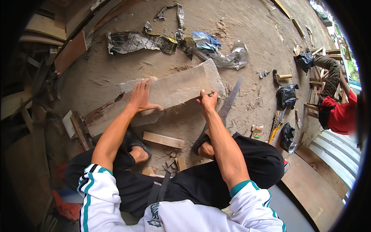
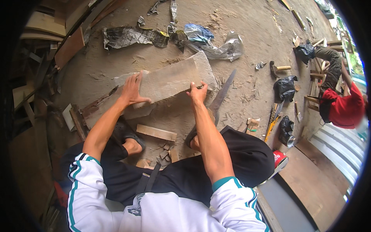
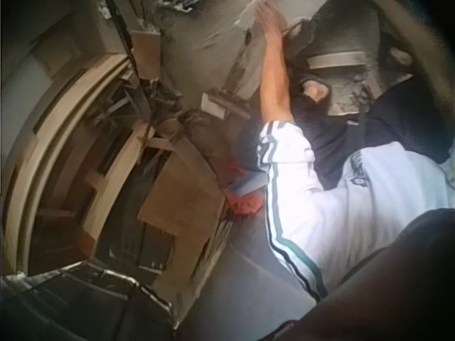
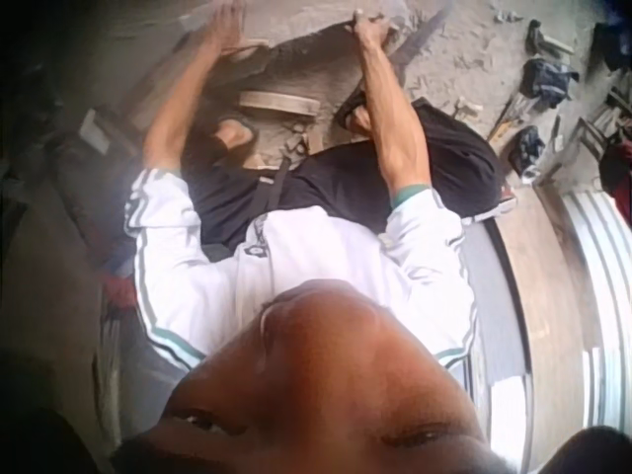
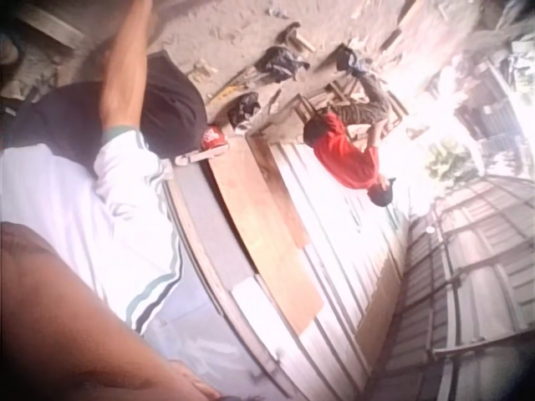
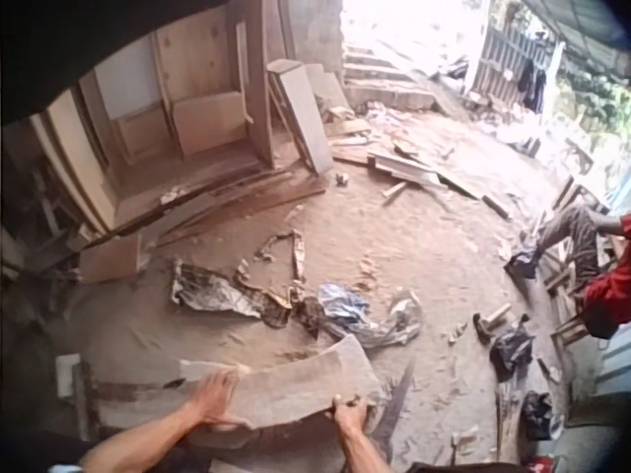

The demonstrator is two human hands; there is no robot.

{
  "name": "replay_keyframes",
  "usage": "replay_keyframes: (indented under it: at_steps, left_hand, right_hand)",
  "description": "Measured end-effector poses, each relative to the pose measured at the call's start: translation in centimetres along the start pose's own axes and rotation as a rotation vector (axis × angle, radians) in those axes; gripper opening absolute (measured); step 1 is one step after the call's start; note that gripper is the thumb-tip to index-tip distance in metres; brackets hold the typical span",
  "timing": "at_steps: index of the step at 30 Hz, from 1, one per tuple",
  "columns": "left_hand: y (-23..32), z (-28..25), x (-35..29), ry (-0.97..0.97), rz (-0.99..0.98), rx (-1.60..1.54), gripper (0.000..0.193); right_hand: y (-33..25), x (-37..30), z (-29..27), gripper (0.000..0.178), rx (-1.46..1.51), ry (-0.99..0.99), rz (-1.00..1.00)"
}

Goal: The person sits on the floor and uses a hand saw to cut a rectangular wooden plank. They hold the plank with their left hand and saw with their right hand, making repeated back-and-forth strokes along the plank's length.

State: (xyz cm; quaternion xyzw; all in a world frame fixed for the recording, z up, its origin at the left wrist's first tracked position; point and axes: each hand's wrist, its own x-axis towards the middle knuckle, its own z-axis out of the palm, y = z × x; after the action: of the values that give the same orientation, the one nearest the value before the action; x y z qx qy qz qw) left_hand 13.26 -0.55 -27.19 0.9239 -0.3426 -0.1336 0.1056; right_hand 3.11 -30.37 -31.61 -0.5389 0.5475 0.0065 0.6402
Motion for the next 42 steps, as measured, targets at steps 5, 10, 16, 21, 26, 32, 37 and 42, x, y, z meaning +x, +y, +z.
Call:
replay_keyframes:
  at_steps: [5, 10, 16, 21, 26, 32, 37, 42]
  left_hand:
    - [-1.5, 0.1, -2.6, -0.122, 0.082, 0.103, 0.152]
    - [-1.4, 0.3, -2.3, -0.176, 0.041, 0.086, 0.151]
    - [-1.6, 0.7, -2.3, -0.120, 0.066, 0.062, 0.148]
    - [-1.1, 0.5, -1.8, -0.178, 0.019, 0.093, 0.147]
    - [-1.5, 0.6, -1.9, -0.230, -0.023, 0.085, 0.149]
    - [-2.2, 1.3, -1.9, -0.162, -0.087, 0.021, 0.139]
    - [-1.2, 2.3, -2.9, 0.326, -0.903, -0.451, 0.087]
    - [-0.2, 3.5, -3.6, 0.379, -1.226, -0.813, 0.054]
  right_hand:
    - [0.5, 0.8, 0.1, 0.055, 0.047, -0.030, 0.015]
    - [0.7, 1.1, -0.1, 0.057, 0.073, -0.060, 0.028]
    - [0.2, 1.2, -0.4, 0.056, 0.009, -0.083, 0.007]
    - [0.7, 1.6, -0.9, 0.055, 0.001, -0.105, -0.046]
    - [1.6, 2.5, -0.9, 0.056, -0.118, -0.102, -0.080]
    - [-0.6, 2.8, -1.1, 0.067, -0.837, 0.129, -0.265]
    - [-4.6, 1.8, -0.2, 0.069, -1.028, 0.069, -0.403]
    - [-4.4, 6.9, -0.5, 0.044, -0.960, -0.093, -0.522]
